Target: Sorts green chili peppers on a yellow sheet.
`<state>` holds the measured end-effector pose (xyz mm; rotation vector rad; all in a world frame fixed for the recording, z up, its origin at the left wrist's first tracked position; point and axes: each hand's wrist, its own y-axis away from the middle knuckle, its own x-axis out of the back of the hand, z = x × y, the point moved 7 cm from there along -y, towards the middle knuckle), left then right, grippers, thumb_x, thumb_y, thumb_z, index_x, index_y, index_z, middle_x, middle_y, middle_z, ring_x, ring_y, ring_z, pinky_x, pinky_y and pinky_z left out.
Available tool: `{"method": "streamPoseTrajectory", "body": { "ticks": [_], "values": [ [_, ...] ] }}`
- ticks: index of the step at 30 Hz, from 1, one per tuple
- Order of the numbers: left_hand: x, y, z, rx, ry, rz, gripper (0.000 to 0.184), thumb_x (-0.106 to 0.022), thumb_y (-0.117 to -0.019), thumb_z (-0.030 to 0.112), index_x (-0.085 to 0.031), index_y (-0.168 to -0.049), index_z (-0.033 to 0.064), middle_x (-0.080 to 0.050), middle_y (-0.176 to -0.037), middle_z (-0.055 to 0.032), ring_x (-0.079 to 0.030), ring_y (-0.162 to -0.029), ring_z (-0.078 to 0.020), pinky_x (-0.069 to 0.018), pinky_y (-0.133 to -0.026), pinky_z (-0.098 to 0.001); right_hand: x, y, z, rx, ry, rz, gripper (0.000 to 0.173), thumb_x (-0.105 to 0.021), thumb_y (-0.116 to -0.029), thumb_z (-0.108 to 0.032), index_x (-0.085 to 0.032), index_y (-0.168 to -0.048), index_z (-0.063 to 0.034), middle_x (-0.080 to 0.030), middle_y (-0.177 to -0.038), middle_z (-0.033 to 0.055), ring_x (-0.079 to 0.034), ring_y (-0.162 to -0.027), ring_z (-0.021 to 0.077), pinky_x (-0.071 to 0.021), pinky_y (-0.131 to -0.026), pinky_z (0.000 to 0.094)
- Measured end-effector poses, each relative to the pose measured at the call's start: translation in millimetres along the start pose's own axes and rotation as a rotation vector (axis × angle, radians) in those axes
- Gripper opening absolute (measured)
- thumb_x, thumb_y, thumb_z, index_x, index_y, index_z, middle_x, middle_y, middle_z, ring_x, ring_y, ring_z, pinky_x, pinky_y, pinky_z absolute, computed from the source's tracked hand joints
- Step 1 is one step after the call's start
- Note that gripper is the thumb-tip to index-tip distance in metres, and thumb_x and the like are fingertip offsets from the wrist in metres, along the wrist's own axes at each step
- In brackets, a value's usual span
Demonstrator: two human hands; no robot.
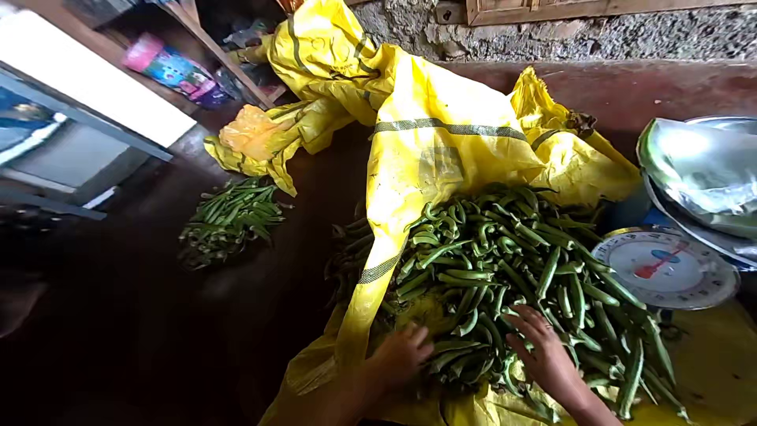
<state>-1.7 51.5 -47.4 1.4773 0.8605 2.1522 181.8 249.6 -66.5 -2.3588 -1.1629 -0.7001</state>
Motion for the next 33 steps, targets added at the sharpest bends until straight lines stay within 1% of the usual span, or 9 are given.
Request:
{"method": "streamPoseTrajectory", "body": {
  "ticks": [4,8,13,15,20,24,27,31,33],
  "values": [
    [7.3,17.9,-112.5,0.542,0.228,0.060,0.054,-0.060,-0.1021,0.022,-0.048,-0.153,0.0090,-0.031,-0.164,-0.0222,-0.034,-0.150,-0.0412,-0.0356,-0.119,-0.0549,-65.0,14.1,14.1,-0.182,0.250,-0.648,0.050,-0.061,-0.1016,-0.036,-0.055,-0.149,-0.0219,-0.034,-0.165,0.0129,-0.021,-0.155,0.0393,-0.0126,-0.125,0.0611],
    [60.9,48.9,-170.5,0.846,0.246,0.029,0.036,-0.049,-0.1054,0.019,-0.062,-0.132,-0.0003,-0.061,-0.137,-0.0258,-0.058,-0.130,-0.0434,-0.0453,-0.106,-0.0648,-57.2,27.7,24.6,-0.180,0.353,-0.629,0.051,-0.069,-0.0970,-0.028,-0.059,-0.146,-0.0219,-0.044,-0.160,0.0090,-0.029,-0.152,0.0404,-0.0193,-0.123,0.0631],
    [64.7,-40.2,-102.5,0.377,0.278,0.032,0.036,-0.048,-0.1070,0.016,-0.062,-0.138,0.0048,-0.063,-0.137,-0.0219,-0.058,-0.132,-0.0389,-0.0438,-0.111,-0.0589,-24.5,46.1,30.8,-0.128,0.402,-0.481,0.041,-0.063,-0.0963,-0.004,-0.072,-0.131,-0.0228,-0.061,-0.145,0.0098,-0.046,-0.141,0.0427,-0.0315,-0.115,0.0683],
    [41.1,-56.3,-76.9,0.466,0.175,-0.029,0.036,-0.049,-0.1034,0.008,-0.060,-0.137,0.0008,-0.064,-0.133,-0.0253,-0.060,-0.126,-0.0452,-0.0491,-0.100,-0.0649,-10.3,46.9,27.0,-0.172,0.350,-0.462,0.038,-0.066,-0.0956,-0.010,-0.070,-0.133,-0.0181,-0.057,-0.148,0.0132,-0.043,-0.144,0.0434,-0.0323,-0.115,0.0664],
    [36.3,-70.9,-80.1,0.458,0.101,-0.046,0.033,-0.047,-0.1052,0.011,-0.064,-0.130,-0.0008,-0.065,-0.131,-0.0253,-0.060,-0.127,-0.0451,-0.0470,-0.102,-0.0643,36.3,9.5,-18.1,-0.154,0.272,-0.362,0.041,-0.070,-0.0955,-0.022,-0.068,-0.136,-0.0144,-0.053,-0.150,0.0190,-0.042,-0.144,0.0437,-0.0333,-0.116,0.0637],
    [58.7,-70.8,-84.0,0.114,0.708,0.033,0.043,-0.057,-0.1056,0.025,-0.056,-0.139,-0.0032,-0.060,-0.136,-0.0247,-0.060,-0.125,-0.0344,-0.0453,-0.109,-0.0527,51.2,-33.5,-61.6,0.019,0.230,-0.248,0.041,-0.065,-0.0970,-0.022,-0.066,-0.137,-0.0114,-0.058,-0.146,0.0161,-0.049,-0.140,0.0406,-0.0397,-0.112,0.0619],
    [66.4,-48.9,-50.1,-0.095,1.253,0.021,0.038,-0.044,-0.1091,0.019,-0.046,-0.143,0.0028,-0.066,-0.119,-0.0111,-0.068,-0.100,-0.0180,-0.0567,-0.091,-0.0387,41.5,-56.0,-90.9,0.197,0.233,-0.163,0.043,-0.063,-0.0977,-0.015,-0.063,-0.140,-0.0085,-0.061,-0.143,0.0148,-0.054,-0.136,0.0386,-0.0436,-0.110,0.0596],
    [71.8,-32.0,-0.5,-0.274,1.325,-0.134,0.035,-0.041,-0.1081,0.021,-0.050,-0.139,0.0071,-0.067,-0.110,-0.0021,-0.068,-0.097,-0.0128,-0.0579,-0.089,-0.0358,14.5,-67.8,-112.7,0.401,0.387,-0.086,0.044,-0.062,-0.0970,-0.009,-0.061,-0.140,-0.0123,-0.063,-0.141,0.0135,-0.056,-0.133,0.0404,-0.0432,-0.109,0.0648],
    [73.7,-28.1,14.8,-0.301,1.266,-0.176,0.035,-0.041,-0.1073,0.022,-0.052,-0.137,0.0071,-0.068,-0.104,-0.0013,-0.068,-0.092,-0.0118,-0.0577,-0.086,-0.0339,8.7,-70.8,-108.7,0.345,0.397,-0.113,0.029,-0.063,-0.0983,-0.014,-0.072,-0.126,-0.0100,-0.072,-0.123,0.0109,-0.063,-0.125,0.0351,-0.0409,-0.112,0.0625]
  ]
}}
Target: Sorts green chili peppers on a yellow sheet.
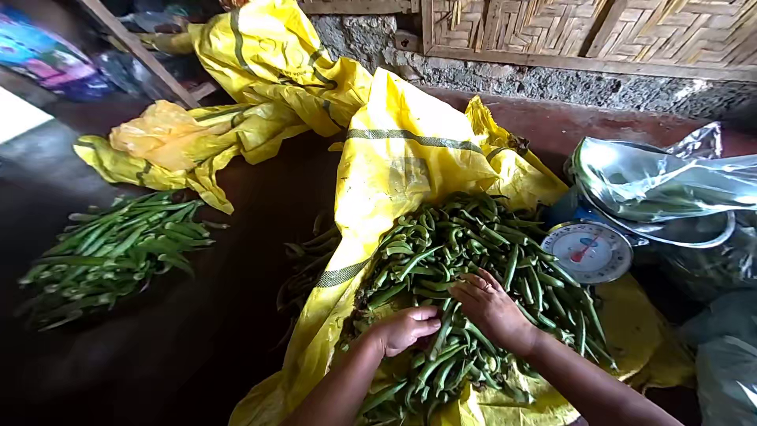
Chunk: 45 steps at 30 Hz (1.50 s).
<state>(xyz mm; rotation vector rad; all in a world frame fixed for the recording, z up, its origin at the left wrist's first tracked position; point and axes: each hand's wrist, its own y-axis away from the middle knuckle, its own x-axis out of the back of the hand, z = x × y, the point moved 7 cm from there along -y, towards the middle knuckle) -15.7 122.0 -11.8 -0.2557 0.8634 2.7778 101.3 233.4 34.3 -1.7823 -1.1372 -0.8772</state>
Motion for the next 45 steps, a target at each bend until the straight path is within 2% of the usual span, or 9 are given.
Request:
{"method": "streamPoseTrajectory", "body": {
  "ticks": [3,9,14,21,30,35,39,42,45],
  "values": [
    [-8.3,3.5,2.7,0.037,0.050,-0.025,0.037,-0.038,-0.1090,0.025,-0.047,-0.140,0.0074,-0.068,-0.100,-0.0015,-0.070,-0.085,-0.0135,-0.0598,-0.082,-0.0332,-9.5,9.9,16.4,-0.101,-0.078,-0.063,0.020,-0.063,-0.0990,-0.020,-0.077,-0.101,-0.0047,-0.076,-0.092,0.0122,-0.073,-0.099,0.0312,-0.0435,-0.111,0.0559],
    [5.4,3.7,-1.2,0.038,0.086,0.074,0.034,-0.034,-0.1104,0.029,-0.056,-0.129,0.0098,-0.066,-0.083,0.0010,-0.062,-0.065,-0.0069,-0.0546,-0.062,-0.0225,-32.7,45.2,29.1,-0.331,-0.624,-0.428,0.033,-0.052,-0.1065,-0.025,-0.071,-0.109,0.0022,-0.071,-0.097,0.0183,-0.068,-0.093,0.0282,-0.0531,-0.091,0.0463],
    [8.9,-1.3,-8.4,0.056,0.165,0.037,0.046,-0.025,-0.1105,0.035,-0.064,-0.115,0.0100,-0.061,-0.065,0.0050,-0.055,-0.051,-0.0011,-0.0475,-0.050,-0.0156,-48.9,62.5,23.8,-0.354,-1.115,-0.514,0.027,-0.051,-0.1067,-0.026,-0.067,-0.100,-0.0042,-0.062,-0.083,-0.0040,-0.057,-0.075,0.0009,-0.0492,-0.073,0.0221],
    [9.5,-7.0,-8.6,0.070,0.166,0.099,0.043,-0.029,-0.1123,0.035,-0.064,-0.110,0.0090,-0.061,-0.067,0.0043,-0.055,-0.052,-0.0011,-0.0464,-0.050,-0.0151,-66.7,73.5,22.7,-0.402,-1.373,-0.533,0.019,-0.055,-0.1046,-0.028,-0.067,-0.094,-0.0173,-0.064,-0.083,-0.0122,-0.059,-0.077,-0.0004,-0.0502,-0.074,0.0212],
    [-9.6,0.0,33.6,0.009,-0.997,0.141,0.031,-0.056,-0.1058,0.025,-0.067,-0.125,0.0027,-0.065,-0.125,-0.0216,-0.065,-0.116,-0.0358,-0.0514,-0.101,-0.0527,-91.1,88.5,24.9,-0.727,-1.184,-0.551,0.024,-0.053,-0.1041,-0.026,-0.064,-0.090,-0.0107,-0.060,-0.075,-0.0060,-0.056,-0.068,0.0038,-0.0473,-0.066,0.0241],
    [-50.4,-10.7,46.5,-0.283,-0.991,0.085,0.027,-0.047,-0.1055,0.004,-0.071,-0.115,-0.0041,-0.068,-0.124,-0.0210,-0.065,-0.119,-0.0337,-0.0493,-0.107,-0.0455,-72.2,70.3,1.9,-0.459,-0.987,-0.655,0.046,-0.060,-0.1031,-0.027,-0.055,-0.138,0.0028,-0.064,-0.127,0.0203,-0.064,-0.115,0.0255,-0.0503,-0.103,0.0446],
    [-33.5,-14.1,54.8,-0.363,-0.623,0.264,0.036,-0.037,-0.1107,0.011,-0.062,-0.130,-0.0060,-0.070,-0.121,-0.0199,-0.071,-0.108,-0.0252,-0.0555,-0.100,-0.0410,-69.7,71.5,6.6,-0.623,-1.149,-0.513,0.028,-0.058,-0.1015,-0.021,-0.055,-0.124,-0.0057,-0.061,-0.084,-0.0009,-0.059,-0.069,0.0065,-0.0534,-0.066,0.0269],
    [-9.4,-19.5,19.0,-0.049,-0.819,0.348,0.037,-0.045,-0.1089,0.025,-0.065,-0.126,-0.0007,-0.065,-0.127,-0.0201,-0.065,-0.118,-0.0311,-0.0505,-0.104,-0.0472,-71.7,89.0,40.7,-0.869,-0.986,-0.399,0.039,-0.060,-0.1008,-0.025,-0.056,-0.136,-0.0075,-0.060,-0.086,0.0059,-0.054,-0.065,0.0128,-0.0498,-0.063,0.0333],
    [-17.4,-22.0,-60.8,0.458,-1.049,0.162,0.079,-0.064,-0.0949,0.058,-0.042,-0.154,0.0101,-0.045,-0.152,-0.0251,-0.055,-0.129,-0.0471,-0.0480,-0.100,-0.0659,-76.7,111.0,58.1,-0.987,-0.953,-0.335,0.035,-0.060,-0.1011,-0.024,-0.057,-0.131,-0.0062,-0.057,-0.083,0.0056,-0.052,-0.062,0.0131,-0.0494,-0.060,0.0326]
  ]
}}
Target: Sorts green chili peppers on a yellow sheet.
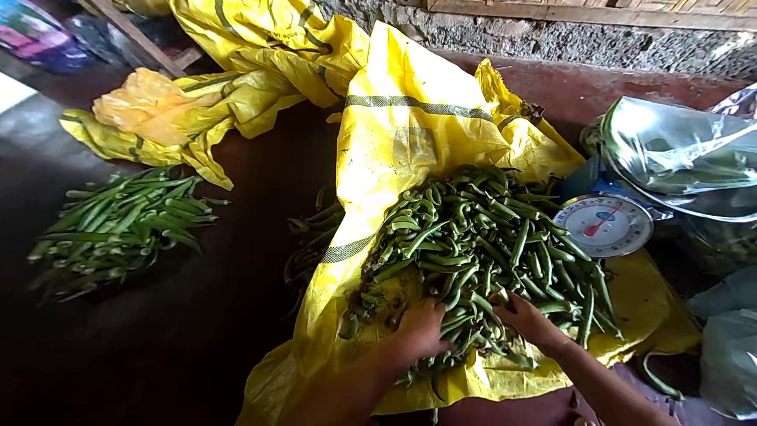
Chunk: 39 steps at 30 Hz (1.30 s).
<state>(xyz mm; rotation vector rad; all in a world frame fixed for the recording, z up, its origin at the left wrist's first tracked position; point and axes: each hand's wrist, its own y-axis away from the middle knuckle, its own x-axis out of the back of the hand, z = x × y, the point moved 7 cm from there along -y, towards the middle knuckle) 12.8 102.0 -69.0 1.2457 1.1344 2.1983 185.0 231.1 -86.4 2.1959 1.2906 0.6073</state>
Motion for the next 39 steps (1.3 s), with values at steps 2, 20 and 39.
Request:
{"method": "streamPoseTrajectory", "body": {
  "ticks": [2,20,39],
  "values": [
    [-29.7,-8.2,-16.3,0.054,-0.017,-0.050,0.089,-0.071,-0.0943,0.047,-0.024,-0.162,0.0124,-0.039,-0.156,-0.0287,-0.053,-0.129,-0.0526,-0.0475,-0.099,-0.0687,-0.9,3.8,8.5,-0.018,-0.028,0.001,0.031,-0.060,-0.1016,-0.022,-0.058,-0.127,-0.0049,-0.056,-0.080,0.0038,-0.052,-0.059,0.0113,-0.0492,-0.059,0.0299],
    [25.3,13.5,-38.0,0.080,-0.140,0.222,0.035,-0.048,-0.1083,0.023,-0.061,-0.135,0.0048,-0.059,-0.138,-0.0240,-0.055,-0.131,-0.0431,-0.0442,-0.107,-0.0606,22.2,3.8,17.4,0.049,0.387,0.209,0.038,-0.057,-0.1037,-0.022,-0.061,-0.130,0.0051,-0.067,-0.118,0.0253,-0.066,-0.109,0.0370,-0.0500,-0.100,0.0532],
    [-16.3,-0.9,-82.9,0.234,-0.104,-0.004,0.047,-0.052,-0.1065,0.031,-0.049,-0.148,0.0094,-0.060,-0.139,-0.0236,-0.061,-0.124,-0.0444,-0.0488,-0.100,-0.0641,0.2,-9.7,22.2,-0.038,-0.573,-0.153,0.037,-0.059,-0.0929,-0.003,-0.057,-0.130,-0.0075,-0.064,-0.086,-0.0004,-0.048,-0.054,0.0028,-0.0435,-0.051,0.0198]
  ]
}}
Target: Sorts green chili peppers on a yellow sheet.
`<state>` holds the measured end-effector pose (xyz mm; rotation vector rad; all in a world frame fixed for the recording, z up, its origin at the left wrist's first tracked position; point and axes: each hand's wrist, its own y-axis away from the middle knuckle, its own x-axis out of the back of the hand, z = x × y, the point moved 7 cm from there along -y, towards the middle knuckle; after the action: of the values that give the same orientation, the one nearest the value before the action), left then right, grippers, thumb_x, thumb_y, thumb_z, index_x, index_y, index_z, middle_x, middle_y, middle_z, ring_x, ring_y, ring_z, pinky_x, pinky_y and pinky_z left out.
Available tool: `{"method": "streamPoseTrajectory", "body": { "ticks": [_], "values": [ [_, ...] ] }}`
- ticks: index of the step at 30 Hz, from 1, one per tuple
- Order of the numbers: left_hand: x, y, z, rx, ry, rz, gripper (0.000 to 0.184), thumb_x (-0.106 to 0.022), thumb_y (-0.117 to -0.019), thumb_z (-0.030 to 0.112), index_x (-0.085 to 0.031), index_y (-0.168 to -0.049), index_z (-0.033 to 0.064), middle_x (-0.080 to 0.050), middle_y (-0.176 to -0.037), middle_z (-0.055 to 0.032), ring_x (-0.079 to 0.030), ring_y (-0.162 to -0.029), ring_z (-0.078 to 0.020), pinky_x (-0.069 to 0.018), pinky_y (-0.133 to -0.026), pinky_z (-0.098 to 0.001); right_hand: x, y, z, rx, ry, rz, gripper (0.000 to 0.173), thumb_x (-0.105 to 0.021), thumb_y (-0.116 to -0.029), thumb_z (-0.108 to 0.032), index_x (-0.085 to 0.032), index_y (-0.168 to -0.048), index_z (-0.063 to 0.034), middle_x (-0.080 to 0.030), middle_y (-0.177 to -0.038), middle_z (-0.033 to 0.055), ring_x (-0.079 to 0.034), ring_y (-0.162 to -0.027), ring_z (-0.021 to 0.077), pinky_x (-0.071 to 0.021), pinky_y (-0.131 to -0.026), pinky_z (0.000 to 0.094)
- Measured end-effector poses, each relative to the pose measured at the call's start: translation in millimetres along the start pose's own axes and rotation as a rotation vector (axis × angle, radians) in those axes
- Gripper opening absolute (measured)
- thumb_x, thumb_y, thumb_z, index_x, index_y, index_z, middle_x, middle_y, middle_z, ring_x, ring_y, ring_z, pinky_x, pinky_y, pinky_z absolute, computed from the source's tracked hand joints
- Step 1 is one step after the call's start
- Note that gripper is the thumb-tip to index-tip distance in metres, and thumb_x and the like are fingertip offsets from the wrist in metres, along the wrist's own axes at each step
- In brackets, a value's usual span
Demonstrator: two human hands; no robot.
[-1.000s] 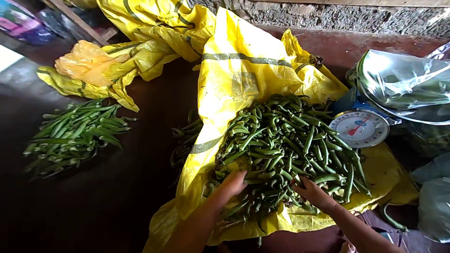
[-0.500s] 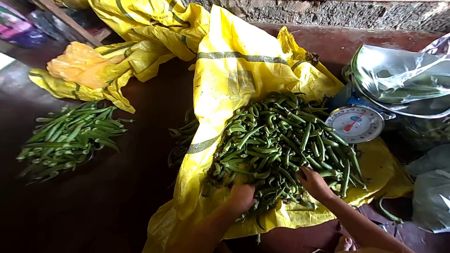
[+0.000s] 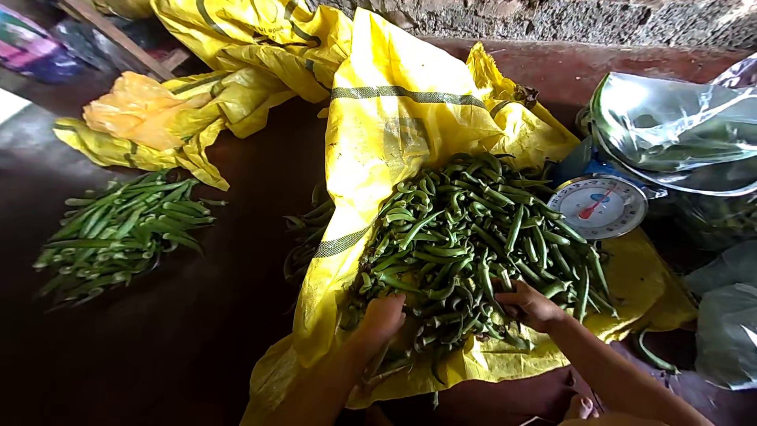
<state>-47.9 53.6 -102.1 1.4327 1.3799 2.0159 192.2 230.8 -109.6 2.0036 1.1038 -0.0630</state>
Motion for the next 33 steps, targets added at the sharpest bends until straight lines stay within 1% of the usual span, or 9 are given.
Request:
{"method": "streamPoseTrajectory", "body": {
  "ticks": [6,9,13,17,20,24,26,29,33],
  "values": [
    [11.3,6.1,22.6,-0.084,0.070,0.036,0.045,-0.047,-0.1088,0.033,-0.052,-0.147,0.0085,-0.058,-0.141,-0.0232,-0.058,-0.129,-0.0422,-0.0477,-0.104,-0.0607,-10.2,12.1,2.0,0.065,-0.351,-0.237,0.031,-0.069,-0.0857,-0.014,-0.068,-0.117,-0.0145,-0.071,-0.082,0.0018,-0.061,-0.056,0.0051,-0.0542,-0.055,0.0218],
    [16.1,13.6,42.1,-0.167,0.066,0.055,0.044,-0.047,-0.1090,0.032,-0.055,-0.145,0.0081,-0.059,-0.140,-0.0233,-0.057,-0.130,-0.0422,-0.0462,-0.106,-0.0610,-13.4,12.6,-1.8,0.092,-0.412,-0.285,0.034,-0.068,-0.0827,-0.014,-0.068,-0.117,-0.0157,-0.074,-0.094,0.0050,-0.065,-0.063,0.0088,-0.0569,-0.058,0.0250],
    [24.6,20.1,48.4,-0.205,0.065,0.121,0.042,-0.047,-0.1086,0.029,-0.057,-0.142,0.0061,-0.058,-0.141,-0.0231,-0.054,-0.133,-0.0409,-0.0437,-0.109,-0.0578,-17.6,11.6,-8.4,0.134,-0.375,-0.305,0.038,-0.078,-0.0859,-0.029,-0.067,-0.120,-0.0184,-0.073,-0.107,0.0055,-0.066,-0.067,0.0099,-0.0565,-0.060,0.0251],
    [35.4,30.8,56.6,-0.277,0.078,0.241,0.038,-0.053,-0.1059,0.027,-0.062,-0.136,0.0058,-0.053,-0.145,-0.0207,-0.048,-0.138,-0.0396,-0.0394,-0.113,-0.0558,-19.6,7.9,-9.0,0.168,-0.231,-0.195,0.024,-0.069,-0.0885,-0.017,-0.063,-0.112,-0.0164,-0.073,-0.104,0.0039,-0.065,-0.072,0.0106,-0.0553,-0.065,0.0269],
    [39.3,33.8,46.9,-0.178,0.089,0.122,0.040,-0.051,-0.1076,0.031,-0.062,-0.136,0.0045,-0.056,-0.143,-0.0211,-0.051,-0.136,-0.0399,-0.0417,-0.111,-0.0583,-22.3,8.5,-11.0,0.244,-0.125,-0.175,0.022,-0.068,-0.0883,-0.013,-0.066,-0.110,-0.0156,-0.073,-0.107,0.0033,-0.069,-0.096,0.0156,-0.0579,-0.085,0.0342],
    [7.2,39.8,-6.1,0.133,0.017,-0.245,0.058,-0.054,-0.1037,0.048,-0.066,-0.126,-0.0038,-0.060,-0.137,-0.0275,-0.056,-0.130,-0.0458,-0.0449,-0.103,-0.0680,-23.1,14.1,-6.0,0.248,-0.069,-0.114,0.021,-0.061,-0.0895,-0.009,-0.065,-0.110,-0.0104,-0.074,-0.103,0.0071,-0.071,-0.095,0.0209,-0.0602,-0.084,0.0382],
    [-20.4,43.0,-24.7,0.193,0.046,-0.289,0.070,-0.062,-0.0984,0.052,-0.059,-0.133,-0.0082,-0.056,-0.141,-0.0305,-0.052,-0.134,-0.0476,-0.0417,-0.107,-0.0679,-22.5,16.8,-4.1,0.229,-0.054,-0.095,0.022,-0.061,-0.0895,-0.008,-0.065,-0.111,-0.0097,-0.074,-0.102,0.0069,-0.071,-0.095,0.0206,-0.0602,-0.083,0.0375],
    [-58.3,36.3,-38.4,0.220,0.174,-0.179,0.094,-0.076,-0.0898,0.047,-0.033,-0.153,-0.0065,-0.046,-0.150,-0.0310,-0.049,-0.137,-0.0476,-0.0422,-0.112,-0.0615,-24.3,15.9,0.1,0.175,-0.055,-0.071,0.027,-0.060,-0.0903,-0.009,-0.060,-0.117,-0.0084,-0.074,-0.102,0.0076,-0.072,-0.093,0.0211,-0.0610,-0.081,0.0374],
    [-65.1,34.7,-23.6,0.106,0.194,-0.152,0.081,-0.075,-0.0940,0.032,-0.034,-0.155,-0.0014,-0.051,-0.146,-0.0296,-0.053,-0.133,-0.0474,-0.0442,-0.109,-0.0626,-31.0,11.9,3.3,0.089,-0.088,-0.094,0.053,-0.060,-0.0895,-0.005,-0.048,-0.141,-0.0079,-0.071,-0.115,0.0107,-0.071,-0.100,0.0246,-0.0605,-0.084,0.0400]
  ]
}}
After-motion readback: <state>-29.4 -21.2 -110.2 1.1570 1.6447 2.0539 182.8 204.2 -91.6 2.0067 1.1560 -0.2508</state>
